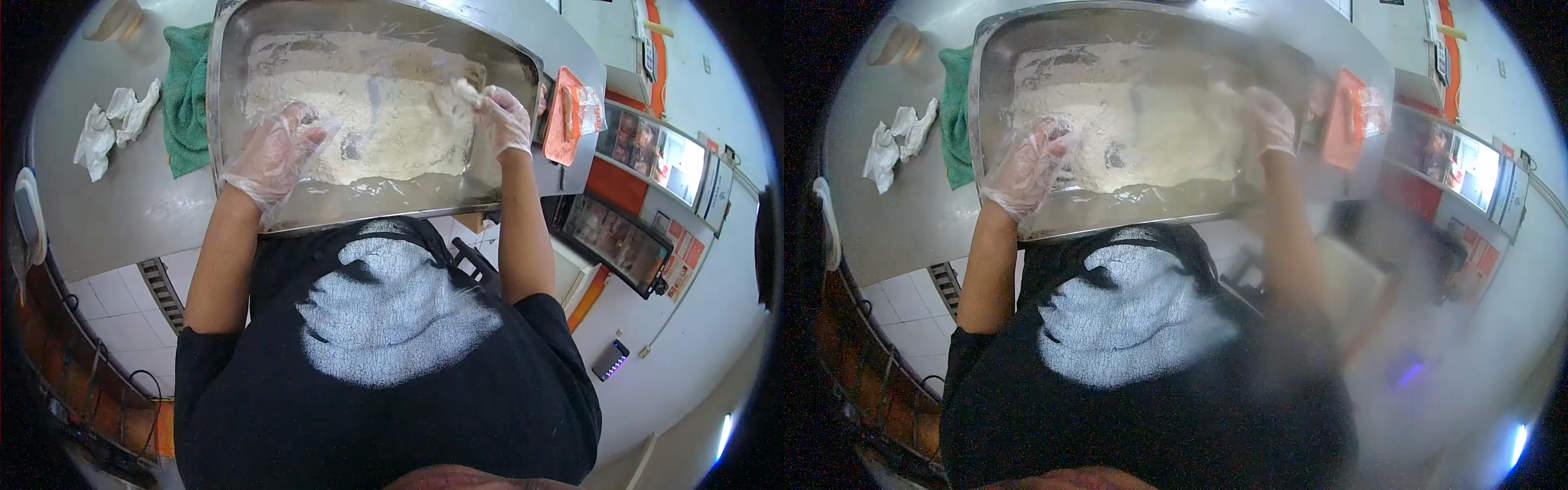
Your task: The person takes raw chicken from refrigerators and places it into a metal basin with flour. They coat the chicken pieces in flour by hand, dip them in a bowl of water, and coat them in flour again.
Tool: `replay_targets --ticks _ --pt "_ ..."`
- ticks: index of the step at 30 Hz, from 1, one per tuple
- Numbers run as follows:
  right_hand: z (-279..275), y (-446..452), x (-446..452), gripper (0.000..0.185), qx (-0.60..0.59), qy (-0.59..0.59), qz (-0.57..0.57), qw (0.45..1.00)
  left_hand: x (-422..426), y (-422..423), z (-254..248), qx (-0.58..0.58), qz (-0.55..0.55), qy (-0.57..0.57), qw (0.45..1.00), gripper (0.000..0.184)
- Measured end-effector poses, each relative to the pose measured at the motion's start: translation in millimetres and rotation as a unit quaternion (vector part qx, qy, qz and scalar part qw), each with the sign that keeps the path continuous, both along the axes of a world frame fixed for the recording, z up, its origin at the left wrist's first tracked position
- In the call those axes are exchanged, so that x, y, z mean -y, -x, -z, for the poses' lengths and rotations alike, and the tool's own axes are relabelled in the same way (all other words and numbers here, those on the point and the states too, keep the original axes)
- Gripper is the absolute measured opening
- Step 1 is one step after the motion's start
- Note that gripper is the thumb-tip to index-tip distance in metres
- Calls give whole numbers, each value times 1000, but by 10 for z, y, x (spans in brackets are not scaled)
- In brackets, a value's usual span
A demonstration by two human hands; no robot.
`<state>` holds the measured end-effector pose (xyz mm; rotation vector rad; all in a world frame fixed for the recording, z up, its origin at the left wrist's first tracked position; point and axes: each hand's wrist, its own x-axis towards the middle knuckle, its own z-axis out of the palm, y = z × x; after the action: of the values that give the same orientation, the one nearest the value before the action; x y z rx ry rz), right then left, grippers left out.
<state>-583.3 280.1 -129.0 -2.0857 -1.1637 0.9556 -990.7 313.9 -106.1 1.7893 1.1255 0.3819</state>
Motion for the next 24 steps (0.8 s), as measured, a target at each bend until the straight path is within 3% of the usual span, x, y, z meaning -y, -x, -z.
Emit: replay_targets --ticks 2,4,6,11,14,16,18,21,24 --pt "288 -77 26 17 -47 4 74 996 4 -2 2 -2 -1 -9 1000 49" --pt "939 -427 245 18 112 40 -48 992 -6 -10 15 11 0 25 1000 50" --pt "990 -367 294 19 200 63 -87 974 -9 -4 27 5 3 27 1000 48" --pt "731 140 341 15 304 31 25 952 14 -5 37 -12 -8 18 1000 43" --pt "387 503 261 23 501 -17 -115 858 15 -8 19 -12 -10 9 1000 44" --pt "487 558 336 25 400 38 -104 910 30 -26 82 19 -23 -1 1000 52" --pt "599 622 343 27 403 11 -124 907 24 -38 92 33 -27 -6 999 56" --pt "601 752 294 30 487 -60 -173 854 35 -30 87 18 -27 -17 999 55" --pt "359 806 238 39 410 69 -144 898 61 -16 134 7 -37 -34 999 54"
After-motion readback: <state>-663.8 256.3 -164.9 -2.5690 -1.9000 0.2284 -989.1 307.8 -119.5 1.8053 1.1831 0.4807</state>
